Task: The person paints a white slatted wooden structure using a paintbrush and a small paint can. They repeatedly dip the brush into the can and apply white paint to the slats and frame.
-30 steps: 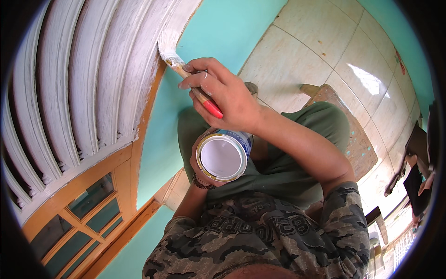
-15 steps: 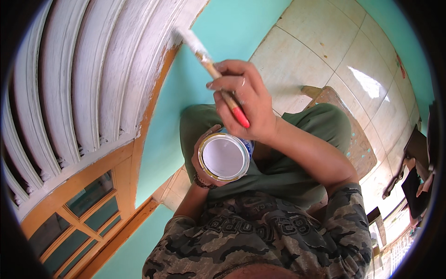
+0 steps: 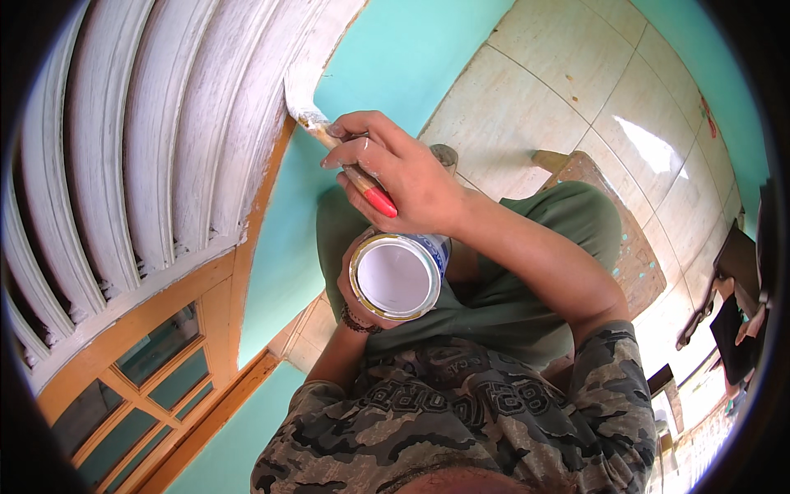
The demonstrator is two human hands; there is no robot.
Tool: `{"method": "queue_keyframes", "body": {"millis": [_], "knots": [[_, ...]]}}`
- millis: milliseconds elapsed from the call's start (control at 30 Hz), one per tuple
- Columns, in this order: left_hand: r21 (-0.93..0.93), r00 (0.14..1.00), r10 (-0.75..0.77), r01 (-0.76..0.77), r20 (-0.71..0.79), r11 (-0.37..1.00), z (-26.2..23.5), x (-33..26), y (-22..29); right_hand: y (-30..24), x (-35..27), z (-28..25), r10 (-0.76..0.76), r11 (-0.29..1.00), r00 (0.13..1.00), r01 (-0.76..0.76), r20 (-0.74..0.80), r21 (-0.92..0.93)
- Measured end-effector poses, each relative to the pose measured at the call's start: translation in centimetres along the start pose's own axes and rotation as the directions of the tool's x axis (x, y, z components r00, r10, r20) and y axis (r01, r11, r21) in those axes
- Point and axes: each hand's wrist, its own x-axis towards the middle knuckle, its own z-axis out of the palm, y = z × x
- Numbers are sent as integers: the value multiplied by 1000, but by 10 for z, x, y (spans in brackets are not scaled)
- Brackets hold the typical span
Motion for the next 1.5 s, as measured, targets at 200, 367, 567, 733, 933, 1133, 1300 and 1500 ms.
{"method": "queue_keyframes", "body": {"millis": [200, 367, 567, 733, 933, 1133, 1300, 1500], "knots": [[16, 1000, -2, 2, 9, 1000, -1, -2, 1, -7, 0, -3, 14, 999, 994, -18, 105, 40], [27, 999, -31, 31, 14, 999, -1, 1, 4, -19, -6, -14, -37, 996, 998, 32, 59, 83], [81, 999, -35, 36, -15, 996, 3, 15, 17, -29, 4, -47, 26, 980, 985, -59, 172, 192], [-42, 991, 101, -105, -83, 994, 8, 28, 14, -11, 14, -53, 109, 941, 964, -178, 242, 287], [-68, 992, 64, -71, -105, 995, 11, 21, 8, 2, 26, -52, 190, 894, 936, -289, 295, 341], [-25, 994, 78, -80, -81, 996, 9, 20, 4, 5, 34, -52, 190, 890, 949, -275, 253, 363], [-84, 986, 112, -123, -124, 989, 12, 24, 6, 8, 35, -50, 238, 886, 951, -297, 199, 357], [-137, 988, 94, -110, -119, 985, 12, 25, 7, 15, 34, -47, 267, 858, 955, -297, 130, 420]]}}
